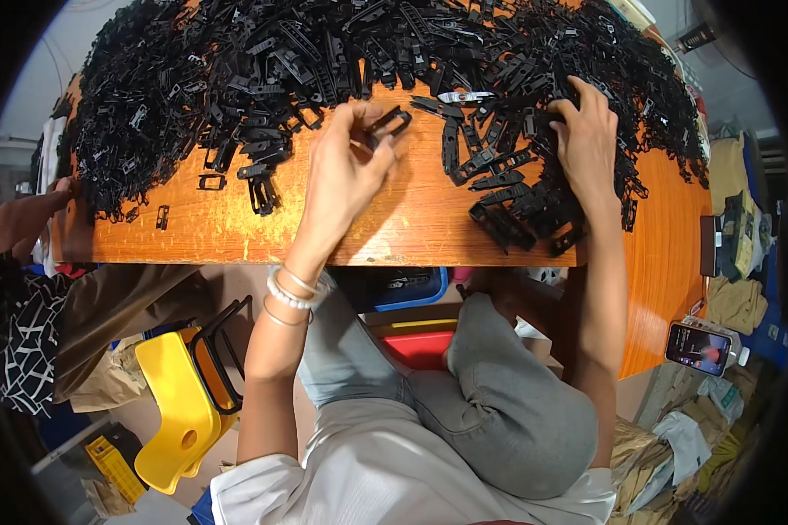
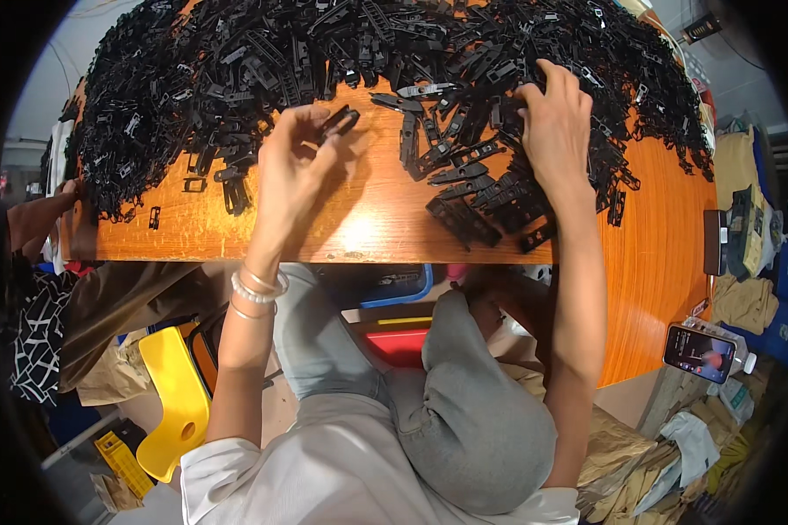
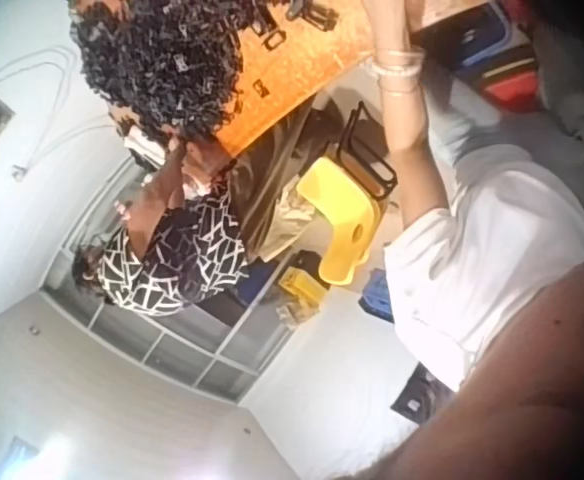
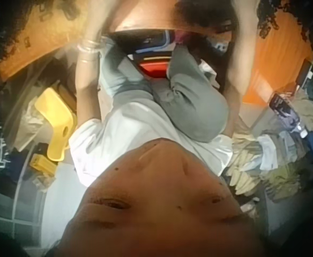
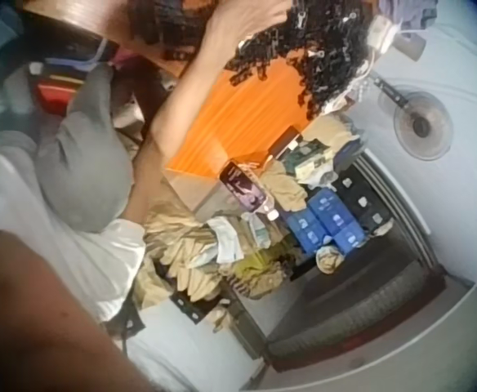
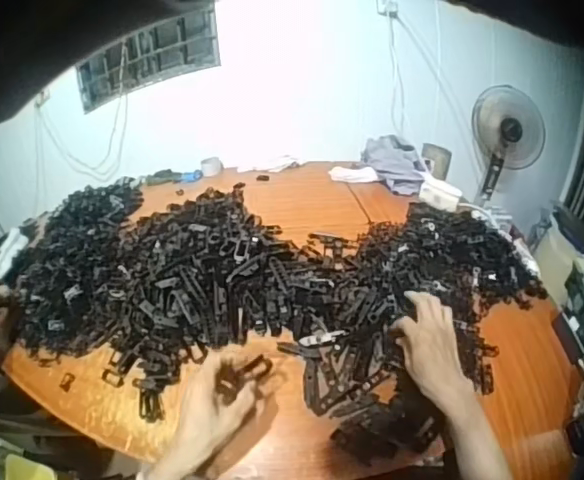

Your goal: Inspecting and assembling small black plastic buckles from a large pile on a workbench.

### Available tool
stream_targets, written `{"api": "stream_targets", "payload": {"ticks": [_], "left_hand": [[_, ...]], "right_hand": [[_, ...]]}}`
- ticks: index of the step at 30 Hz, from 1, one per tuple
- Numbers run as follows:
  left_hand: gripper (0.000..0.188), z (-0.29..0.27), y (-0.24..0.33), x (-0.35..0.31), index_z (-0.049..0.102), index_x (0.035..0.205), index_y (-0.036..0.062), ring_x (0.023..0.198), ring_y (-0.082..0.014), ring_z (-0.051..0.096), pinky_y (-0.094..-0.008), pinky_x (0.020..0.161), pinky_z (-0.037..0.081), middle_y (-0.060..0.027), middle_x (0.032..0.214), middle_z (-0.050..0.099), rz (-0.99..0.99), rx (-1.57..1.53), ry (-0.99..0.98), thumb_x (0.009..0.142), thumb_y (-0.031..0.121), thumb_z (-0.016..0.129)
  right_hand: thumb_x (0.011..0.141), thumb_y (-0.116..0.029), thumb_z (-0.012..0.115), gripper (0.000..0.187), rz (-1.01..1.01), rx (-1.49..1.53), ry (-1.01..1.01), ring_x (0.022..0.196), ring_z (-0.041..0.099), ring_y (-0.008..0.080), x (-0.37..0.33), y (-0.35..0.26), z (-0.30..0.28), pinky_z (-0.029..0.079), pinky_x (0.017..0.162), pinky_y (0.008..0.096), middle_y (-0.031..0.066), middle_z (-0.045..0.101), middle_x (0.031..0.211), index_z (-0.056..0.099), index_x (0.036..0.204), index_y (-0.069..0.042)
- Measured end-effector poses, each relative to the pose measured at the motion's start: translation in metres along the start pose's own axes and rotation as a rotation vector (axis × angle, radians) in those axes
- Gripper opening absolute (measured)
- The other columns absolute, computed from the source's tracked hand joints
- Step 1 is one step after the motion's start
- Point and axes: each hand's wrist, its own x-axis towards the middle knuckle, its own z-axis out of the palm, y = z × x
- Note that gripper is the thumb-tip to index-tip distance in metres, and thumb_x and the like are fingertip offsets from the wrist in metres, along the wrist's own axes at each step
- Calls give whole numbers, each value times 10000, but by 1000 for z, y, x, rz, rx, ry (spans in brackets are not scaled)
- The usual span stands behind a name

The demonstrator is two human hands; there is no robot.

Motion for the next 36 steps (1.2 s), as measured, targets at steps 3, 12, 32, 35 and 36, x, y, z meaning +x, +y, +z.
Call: {"api": "stream_targets", "payload": {"ticks": [3, 12, 32, 35, 36], "left_hand": [[257, -2, 2, -15, 506, 1044, -59, 689, -107, 619, -196, 605, 492, -95, 848, 614, -47, -229, -38, 790, -48, 544], [320, 17, 16, -37, 559, 1063, -9, 703, -18, 547, -141, 622, 444, 3, 814, 577, -128, -717, -243, 760, -102, 599], [431, 9, 3, -43, 403, 1232, -105, 421, -143, 482, -215, 346, 355, -101, 775, 566, -474, -1499, -740, 931, 203, 402], [391, 10, 2, -43, 409, 1226, -96, 480, -129, 513, -212, 366, 372, -86, 793, 569, -450, -1504, -741, 931, 160, 416], [391, 10, 6, -43, 409, 1226, -96, 480, -129, 513, -212, 366, 372, -86, 793, 569, -451, -1501, -738, 931, 160, 416]], "right_hand": [[739, -43, 628, 126, -17, 21, 0, 1074, 470, 271, -2, -5, -16, 351, 865, 360, 99, 525, 1145, 586, 858, -51], [684, 45, 634, 155, -110, 866, -29, 843, 570, 244, -21, -78, -56, 444, 694, 304, 115, 606, 915, 640, 833, 0], [728, -6, 568, 137, -191, 1025, -79, 901, 515, 210, -23, -92, -58, 377, 706, 279, 138, 564, 1097, 658, 823, -48], [712, -12, 581, 171, -259, 920, -23, 927, 513, 239, -22, -92, -59, 384, 730, 317, 139, 557, 1112, 659, 856, -61], [706, -19, 588, 177, -287, 852, -62, 944, 514, 250, -21, -94, -61, 389, 751, 332, 138, 554, 1117, 651, 869, -50]]}}
